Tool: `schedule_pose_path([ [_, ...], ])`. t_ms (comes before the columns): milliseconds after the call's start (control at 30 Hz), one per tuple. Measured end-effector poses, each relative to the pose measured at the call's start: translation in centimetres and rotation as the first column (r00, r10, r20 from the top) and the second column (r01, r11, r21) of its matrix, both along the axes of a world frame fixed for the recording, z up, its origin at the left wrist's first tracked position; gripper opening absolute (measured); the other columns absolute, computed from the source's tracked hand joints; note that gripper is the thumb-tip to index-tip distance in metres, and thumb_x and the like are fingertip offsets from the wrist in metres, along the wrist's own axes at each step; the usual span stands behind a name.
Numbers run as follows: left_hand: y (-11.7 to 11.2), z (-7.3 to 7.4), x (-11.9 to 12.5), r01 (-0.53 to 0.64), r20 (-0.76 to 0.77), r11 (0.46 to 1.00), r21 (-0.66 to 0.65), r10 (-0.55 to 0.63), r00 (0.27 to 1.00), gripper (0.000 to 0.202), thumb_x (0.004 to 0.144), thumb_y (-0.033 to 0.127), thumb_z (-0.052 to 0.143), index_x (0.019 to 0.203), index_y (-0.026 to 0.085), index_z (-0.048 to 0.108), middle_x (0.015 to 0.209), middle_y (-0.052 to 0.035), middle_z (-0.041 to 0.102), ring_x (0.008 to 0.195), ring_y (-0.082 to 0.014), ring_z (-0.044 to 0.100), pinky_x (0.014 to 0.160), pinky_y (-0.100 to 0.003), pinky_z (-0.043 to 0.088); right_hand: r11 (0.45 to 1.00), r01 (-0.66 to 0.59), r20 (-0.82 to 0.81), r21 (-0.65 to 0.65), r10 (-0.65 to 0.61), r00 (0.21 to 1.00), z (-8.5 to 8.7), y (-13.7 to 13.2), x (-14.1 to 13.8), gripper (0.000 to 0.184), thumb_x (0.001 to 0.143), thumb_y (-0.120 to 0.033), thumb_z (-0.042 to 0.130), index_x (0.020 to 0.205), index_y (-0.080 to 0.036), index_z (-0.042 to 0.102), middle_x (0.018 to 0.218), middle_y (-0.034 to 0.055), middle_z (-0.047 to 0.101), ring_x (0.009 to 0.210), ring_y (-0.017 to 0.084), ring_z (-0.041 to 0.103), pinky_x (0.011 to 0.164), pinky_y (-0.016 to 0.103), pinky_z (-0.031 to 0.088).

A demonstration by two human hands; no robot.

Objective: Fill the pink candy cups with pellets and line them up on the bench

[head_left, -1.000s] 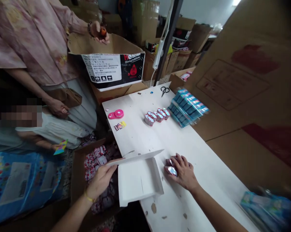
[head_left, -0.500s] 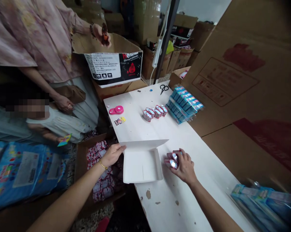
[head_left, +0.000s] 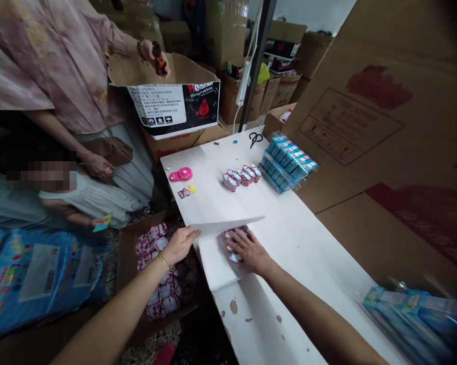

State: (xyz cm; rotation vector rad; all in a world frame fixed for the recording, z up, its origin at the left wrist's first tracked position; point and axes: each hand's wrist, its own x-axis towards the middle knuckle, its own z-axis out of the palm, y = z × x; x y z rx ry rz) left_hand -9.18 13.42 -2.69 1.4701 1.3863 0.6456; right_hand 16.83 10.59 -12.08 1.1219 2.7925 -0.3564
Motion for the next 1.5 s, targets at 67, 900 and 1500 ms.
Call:
schedule_pose_path([
  [67,0.3,-0.2,0.0,-0.003,0.006,1.000,-0.005,0.003,1.000,0.033,0.075,0.044,0.047,0.067,0.017,0.064,0.074,-0.0044,0.068,0.076,-0.0196,0.060,0.080,-0.029,0.046,0.998,0.051,0.002,0.048,-0.051,0.999,-1.2,-0.6,1.6,0.071,0.075,-0.038,0.055,0.137,-0.029,0.020,0.145,0.0036,0.016,0.132,0.026,0.012,0.104,0.055,0.005],
  [900,-0.2,-2.1,-0.8,-0.049,0.010,0.986,-0.156,0.052,0.999,0.030,0.078,0.045,0.048,0.095,0.032,0.069,0.102,-0.0004,0.067,0.099,-0.0216,0.060,0.091,-0.030,0.047,0.731,0.679,-0.210,-0.064,-0.675,0.707,-6.9,32.0,4.5,0.050,0.090,-0.045,0.024,0.131,-0.021,0.038,0.139,0.0098,0.029,0.126,0.034,0.020,0.095,0.059,0.020],
  [1500,0.2,-1.2,0.2,-0.093,-0.025,0.992,-0.083,0.091,0.996,0.034,0.076,0.045,0.047,0.065,0.016,0.059,0.075,-0.0043,0.067,0.084,-0.0203,0.059,0.081,-0.029,0.046,0.764,0.645,-0.207,0.001,-0.631,0.748,-5.8,3.0,11.3,0.073,0.078,-0.054,0.046,0.136,-0.016,0.023,0.141,0.0119,0.027,0.129,0.029,0.022,0.095,0.045,0.034],
])
